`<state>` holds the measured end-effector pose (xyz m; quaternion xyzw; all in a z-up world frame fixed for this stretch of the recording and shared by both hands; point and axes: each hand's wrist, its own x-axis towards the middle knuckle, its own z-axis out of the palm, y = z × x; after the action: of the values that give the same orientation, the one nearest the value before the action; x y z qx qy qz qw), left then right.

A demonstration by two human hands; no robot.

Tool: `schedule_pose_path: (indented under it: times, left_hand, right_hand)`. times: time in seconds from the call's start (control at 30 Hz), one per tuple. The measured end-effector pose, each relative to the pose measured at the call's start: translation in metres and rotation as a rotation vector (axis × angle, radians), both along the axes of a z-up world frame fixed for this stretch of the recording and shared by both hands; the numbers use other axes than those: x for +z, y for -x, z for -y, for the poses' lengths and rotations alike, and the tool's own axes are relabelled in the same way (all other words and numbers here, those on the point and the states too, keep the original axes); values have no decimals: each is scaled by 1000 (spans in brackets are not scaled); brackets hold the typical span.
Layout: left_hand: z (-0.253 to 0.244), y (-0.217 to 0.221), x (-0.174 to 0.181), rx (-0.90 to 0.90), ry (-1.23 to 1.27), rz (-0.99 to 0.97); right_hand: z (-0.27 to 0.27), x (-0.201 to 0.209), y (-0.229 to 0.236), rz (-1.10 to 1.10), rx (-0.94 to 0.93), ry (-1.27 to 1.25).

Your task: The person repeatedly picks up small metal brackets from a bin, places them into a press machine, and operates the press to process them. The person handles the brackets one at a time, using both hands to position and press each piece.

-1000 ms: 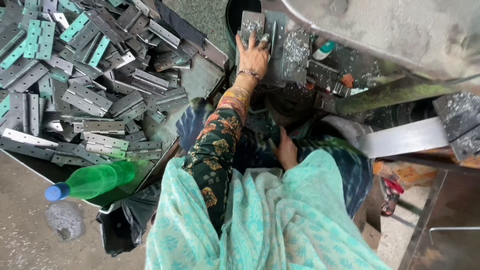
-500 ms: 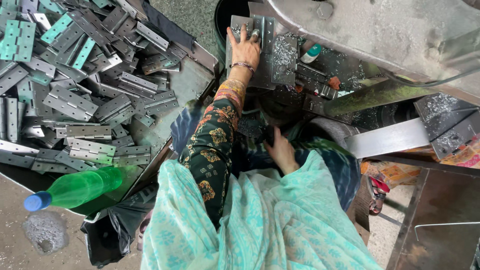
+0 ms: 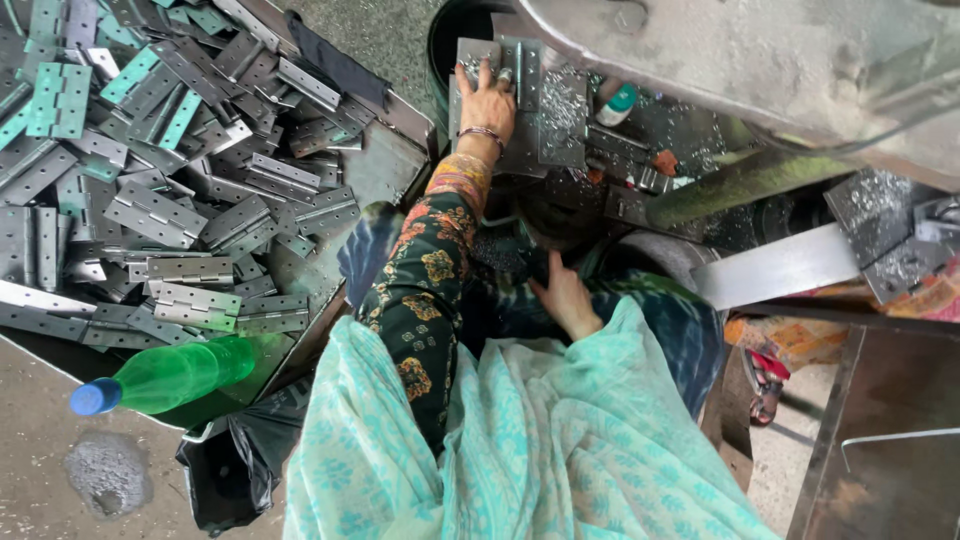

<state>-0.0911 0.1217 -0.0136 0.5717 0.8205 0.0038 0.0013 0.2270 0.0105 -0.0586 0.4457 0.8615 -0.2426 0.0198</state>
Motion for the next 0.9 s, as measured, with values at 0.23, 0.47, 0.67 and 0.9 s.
schedule_pose_path:
  times: [0.23, 0.47, 0.67, 0.9]
  left_hand:
    - [70, -35, 7, -82, 54, 147]
    - [105, -69, -10, -224, -48, -145]
    - [114, -84, -2, -239, -96, -174]
    - [124, -61, 25, -114, -574, 32]
  right_hand:
    - [-4, 41, 14, 79, -1, 11]
    - [-1, 46, 14, 45, 0, 7]
    - [3, 48, 12, 50, -1, 24]
    - [-22, 42, 14, -114, 147, -223]
